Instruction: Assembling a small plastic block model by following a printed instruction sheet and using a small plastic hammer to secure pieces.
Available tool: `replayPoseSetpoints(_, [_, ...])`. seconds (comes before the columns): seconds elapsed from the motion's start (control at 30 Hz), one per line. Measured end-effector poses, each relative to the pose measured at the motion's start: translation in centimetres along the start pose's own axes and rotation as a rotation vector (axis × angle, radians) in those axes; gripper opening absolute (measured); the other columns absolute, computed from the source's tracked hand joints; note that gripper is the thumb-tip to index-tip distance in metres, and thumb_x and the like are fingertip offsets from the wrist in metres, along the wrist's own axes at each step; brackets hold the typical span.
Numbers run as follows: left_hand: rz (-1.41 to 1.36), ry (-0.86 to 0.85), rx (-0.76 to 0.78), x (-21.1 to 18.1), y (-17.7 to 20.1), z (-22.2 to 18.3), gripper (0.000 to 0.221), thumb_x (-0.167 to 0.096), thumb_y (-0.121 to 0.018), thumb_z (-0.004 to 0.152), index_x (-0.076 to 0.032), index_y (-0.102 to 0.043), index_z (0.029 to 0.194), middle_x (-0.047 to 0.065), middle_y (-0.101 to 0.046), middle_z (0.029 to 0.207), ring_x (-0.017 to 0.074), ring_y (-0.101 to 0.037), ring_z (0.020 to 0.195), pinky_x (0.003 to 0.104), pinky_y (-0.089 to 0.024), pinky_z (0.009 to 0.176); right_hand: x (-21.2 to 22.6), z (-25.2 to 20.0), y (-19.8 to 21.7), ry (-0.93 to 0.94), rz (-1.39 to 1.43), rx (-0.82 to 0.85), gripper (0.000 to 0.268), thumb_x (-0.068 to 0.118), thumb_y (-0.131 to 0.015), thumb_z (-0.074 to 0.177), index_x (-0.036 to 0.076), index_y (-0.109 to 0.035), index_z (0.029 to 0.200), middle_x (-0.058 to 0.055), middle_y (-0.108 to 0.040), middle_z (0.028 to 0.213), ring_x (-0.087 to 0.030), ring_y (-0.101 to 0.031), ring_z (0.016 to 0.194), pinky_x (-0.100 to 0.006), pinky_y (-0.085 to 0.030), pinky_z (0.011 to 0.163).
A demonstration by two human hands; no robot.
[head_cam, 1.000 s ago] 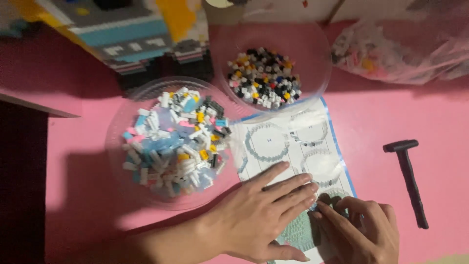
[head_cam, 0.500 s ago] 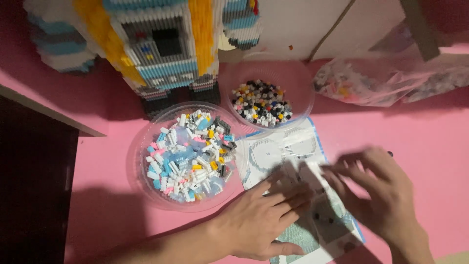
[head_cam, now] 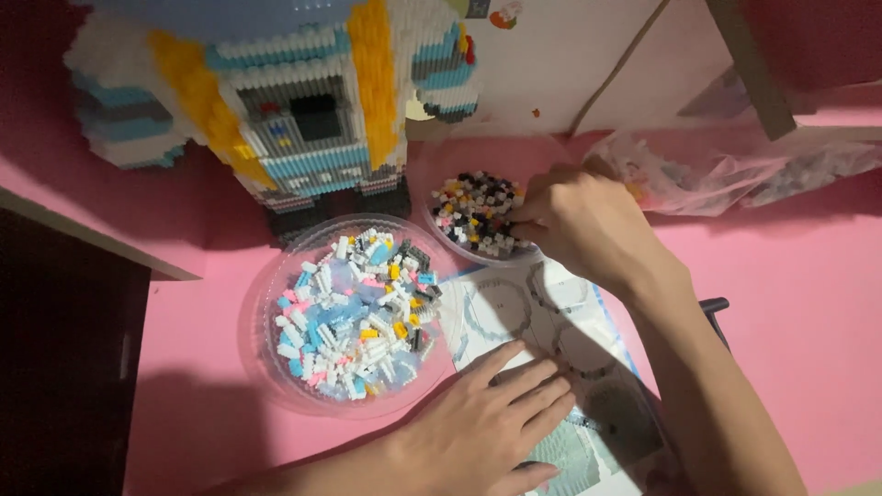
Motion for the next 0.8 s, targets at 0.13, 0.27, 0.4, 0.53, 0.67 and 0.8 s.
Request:
replayPoseSetpoints(0.13, [0.012, 0.003, 0.0, 0.3, -0.8, 0.0, 0.074, -0.054, -0.061, 0.101, 0.004, -0.062, 0.147, 0.017, -0.061, 0.156, 0.0329, -0.048, 0.156, 0.059, -0.024, 0.135, -0.3, 0.3, 0.2, 0.041, 0.032, -0.033, 0.012, 0.017, -0.081, 0.078, 0.008, -0.083, 0.086, -0.012, -0.074, 0.082, -0.033, -0.071, 0.082, -0.048, -0.056, 0.084])
replayPoseSetpoints(0.27, [0.056, 0.0, -0.017, 0.5, -1.1, 0.3, 0.073, -0.055, -0.06, 0.099, 0.002, -0.064, 0.144, 0.016, -0.061, 0.158, 0.0306, -0.047, 0.157, 0.058, -0.025, 0.134, -2.0, 0.5, 0.8, -0.001, 0.264, -0.107, 0.02, 0.016, -0.078, 0.083, 0.002, -0.076, 0.097, -0.013, -0.075, 0.089, -0.029, -0.072, 0.079, -0.04, -0.058, 0.072])
replayPoseSetpoints(0.4, [0.08, 0.0, -0.018, 0.4, -1.0, 0.2, 0.071, -0.056, -0.058, 0.101, 0.001, -0.065, 0.143, 0.014, -0.062, 0.157, 0.0296, -0.048, 0.156, 0.058, -0.027, 0.134, -4.3, 1.0, -0.1, -0.133, 0.444, -0.078, 0.017, 0.013, -0.069, 0.091, -0.001, -0.067, 0.1, -0.012, -0.071, 0.082, -0.021, -0.069, 0.071, -0.035, -0.056, 0.065])
replayPoseSetpoints(0.53, [0.093, 0.008, -0.027, 0.4, -0.8, 0.3, 0.07, -0.055, -0.057, 0.101, 0.0, -0.065, 0.144, 0.014, -0.062, 0.156, 0.0278, -0.049, 0.155, 0.058, -0.029, 0.134, -6.3, 1.3, -0.8, -0.281, 0.536, -0.145, 0.018, 0.008, -0.049, 0.095, -0.001, -0.065, 0.099, -0.012, -0.066, 0.078, -0.022, -0.06, 0.068, -0.038, -0.05, 0.065])
replayPoseSetpoints(0.67, [0.081, 0.015, -0.024, 0.5, -0.2, 0.2, 0.07, -0.054, -0.058, 0.101, 0.0, -0.064, 0.144, 0.013, -0.063, 0.156, 0.0273, -0.049, 0.156, 0.057, -0.03, 0.134, -6.2, 1.6, -1.0, -0.28, 0.633, -0.157, 0.021, 0.007, -0.045, 0.095, -0.002, -0.064, 0.092, -0.013, -0.062, 0.076, -0.024, -0.054, 0.07, -0.041, -0.046, 0.066])
replayPoseSetpoints(0.8, [0.08, 0.021, -0.012, 0.5, -0.1, 0.2, 0.071, -0.055, -0.059, 0.099, 0.0, -0.064, 0.143, 0.014, -0.063, 0.156, 0.0266, -0.049, 0.156, 0.058, -0.029, 0.135, -3.8, 2.2, -0.7, -0.14, 0.454, -0.084, 0.022, 0.018, -0.065, 0.095, 0.0, -0.071, 0.085, -0.014, -0.068, 0.08, -0.028, -0.063, 0.075, -0.041, -0.051, 0.071])
Point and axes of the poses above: each hand's wrist, its own z-axis towards the middle knuckle, its own y-axis out of the back of the hand, x = y × z, the point moved 9 cm from there along z, towards the middle knuckle
